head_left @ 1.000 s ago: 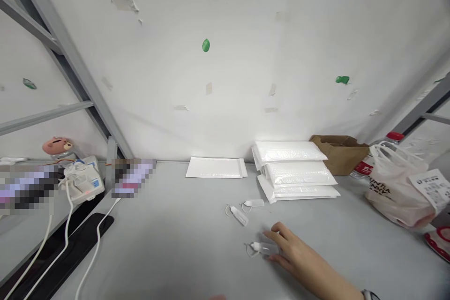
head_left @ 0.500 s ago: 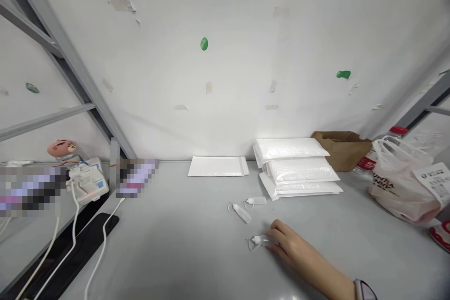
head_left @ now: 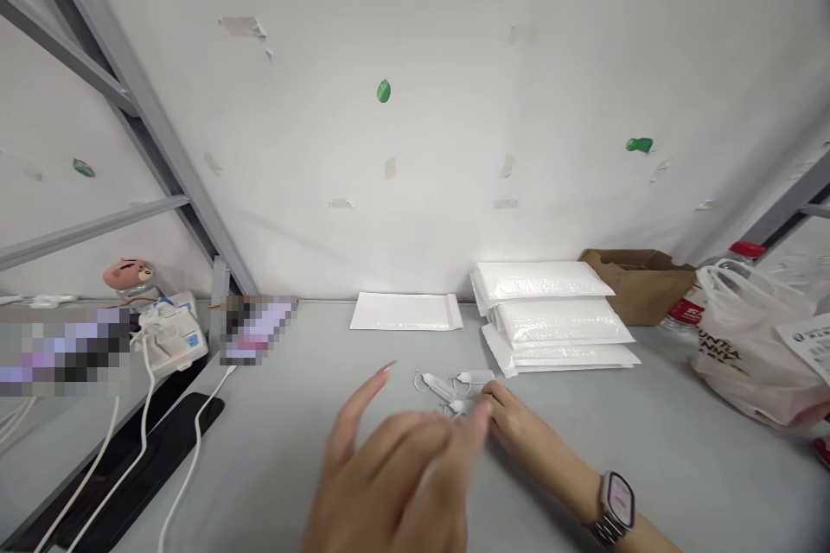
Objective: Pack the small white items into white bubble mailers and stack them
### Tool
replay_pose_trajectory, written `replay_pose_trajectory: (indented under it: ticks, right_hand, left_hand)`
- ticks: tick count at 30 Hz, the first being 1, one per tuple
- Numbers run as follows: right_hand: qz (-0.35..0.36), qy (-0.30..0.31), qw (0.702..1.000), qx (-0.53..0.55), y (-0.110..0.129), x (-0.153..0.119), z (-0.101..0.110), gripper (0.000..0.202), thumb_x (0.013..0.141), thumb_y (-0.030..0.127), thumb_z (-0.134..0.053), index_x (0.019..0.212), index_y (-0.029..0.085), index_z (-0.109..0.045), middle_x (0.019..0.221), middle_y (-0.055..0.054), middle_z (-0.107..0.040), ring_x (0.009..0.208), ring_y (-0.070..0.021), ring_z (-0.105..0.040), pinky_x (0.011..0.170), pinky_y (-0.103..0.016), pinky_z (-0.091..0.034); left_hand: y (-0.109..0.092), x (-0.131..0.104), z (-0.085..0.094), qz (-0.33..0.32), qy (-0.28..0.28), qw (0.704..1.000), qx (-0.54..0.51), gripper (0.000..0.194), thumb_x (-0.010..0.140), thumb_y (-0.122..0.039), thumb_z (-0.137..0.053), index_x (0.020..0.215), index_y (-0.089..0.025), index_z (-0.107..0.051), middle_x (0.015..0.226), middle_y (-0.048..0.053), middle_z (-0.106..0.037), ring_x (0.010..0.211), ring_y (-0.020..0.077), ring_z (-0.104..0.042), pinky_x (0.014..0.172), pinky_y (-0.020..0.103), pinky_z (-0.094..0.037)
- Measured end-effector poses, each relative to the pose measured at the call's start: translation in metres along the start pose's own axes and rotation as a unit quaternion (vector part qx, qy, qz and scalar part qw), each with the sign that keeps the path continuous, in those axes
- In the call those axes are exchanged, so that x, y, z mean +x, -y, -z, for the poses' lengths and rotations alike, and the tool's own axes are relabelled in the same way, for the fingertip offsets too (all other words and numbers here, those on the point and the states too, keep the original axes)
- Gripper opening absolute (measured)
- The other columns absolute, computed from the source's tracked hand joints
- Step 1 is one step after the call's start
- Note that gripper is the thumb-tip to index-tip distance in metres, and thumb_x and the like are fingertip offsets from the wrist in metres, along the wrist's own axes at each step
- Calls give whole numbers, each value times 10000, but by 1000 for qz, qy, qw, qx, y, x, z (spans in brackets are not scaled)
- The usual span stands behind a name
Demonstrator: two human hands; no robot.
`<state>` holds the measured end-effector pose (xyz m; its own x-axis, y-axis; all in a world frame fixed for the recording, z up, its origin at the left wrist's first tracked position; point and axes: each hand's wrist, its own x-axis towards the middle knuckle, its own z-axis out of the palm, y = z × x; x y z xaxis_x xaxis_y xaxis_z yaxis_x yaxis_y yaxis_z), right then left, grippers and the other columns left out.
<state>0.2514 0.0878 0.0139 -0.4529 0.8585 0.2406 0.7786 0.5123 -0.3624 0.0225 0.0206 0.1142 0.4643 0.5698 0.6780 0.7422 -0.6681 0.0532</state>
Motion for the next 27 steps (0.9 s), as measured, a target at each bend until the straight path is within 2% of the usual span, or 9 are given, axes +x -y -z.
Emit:
replay_pose_trajectory:
  ticks: [2,4,6,8,10,12,15,19,27]
  right_hand:
    - [15,0,1000,-9,-2,5,-4,192,846,58,-420,877,175,-569,888,-58,-551,787,-182,-584,711,-319,-523]
    - [28,-9,999,-18,-4,9,-8,201,845,51,-420,925,170,-560,906,-72,-552,797,-186,-589,704,-331,-528]
    - [43,-32,998,-28,-5,12,-10,237,851,49,-408,1000,168,-548,923,-85,-562,793,-186,-596,692,-333,-532]
    - [62,-57,995,-46,-8,16,-6,257,863,79,-406,1065,174,-534,948,-96,-576,797,-193,-600,691,-342,-532]
    - [65,-99,990,-80,-16,23,4,258,875,122,-404,1095,166,-533,979,-117,-585,814,-213,-598,692,-362,-527]
    - [25,-171,976,-131,-30,32,21,283,877,132,-386,1115,142,-539,1005,-145,-582,826,-232,-588,677,-367,-518]
    - [-103,-268,930,-231,-62,49,47,374,829,68,-376,1170,95,-528,1052,-191,-551,838,-254,-562,658,-364,-492]
    - [-230,-244,881,-334,-99,72,68,506,745,55,-461,1250,63,-485,1065,-217,-526,856,-296,-530,651,-381,-455]
    - [-219,-242,882,-339,-118,93,83,331,847,180,-451,1138,129,-601,1052,-192,-540,870,-281,-534,694,-362,-421]
  left_hand:
    - [13,8,-30,25,82,996,-24,405,894,-213,-418,1295,-264,-432,1154,29,-630,1063,170,-575,1018,416,-385]
    - [28,6,-65,55,180,982,-21,439,891,-301,-431,1325,-244,-400,1370,78,-459,1247,244,-428,961,426,-434]
    - [44,-1,-97,89,249,964,-29,513,878,-357,-453,1362,-223,-346,1448,104,-331,1322,284,-300,988,464,-398]
    - [58,-9,-119,118,290,948,-55,559,877,-383,-450,1390,-230,-290,1470,94,-279,1352,291,-212,1027,484,-345]
    - [69,-14,-130,152,304,937,-83,571,874,-419,-441,1391,-231,-289,1471,100,-276,1358,290,-188,1045,490,-313]
    - [78,-15,-135,184,297,930,-112,558,878,-432,-421,1384,-228,-305,1470,102,-281,1363,287,-172,1054,494,-291]
    - [85,-13,-137,234,245,925,-173,524,895,-423,-371,1380,-238,-306,1460,83,-313,1364,259,-196,1067,475,-279]
    - [88,-18,-137,304,153,907,-249,458,898,-398,-358,1337,-267,-366,1382,60,-426,1295,220,-354,1055,426,-323]
    - [92,-25,-131,361,121,868,-318,439,882,-390,-382,1307,-281,-401,1317,65,-455,1213,235,-431,1016,435,-359]
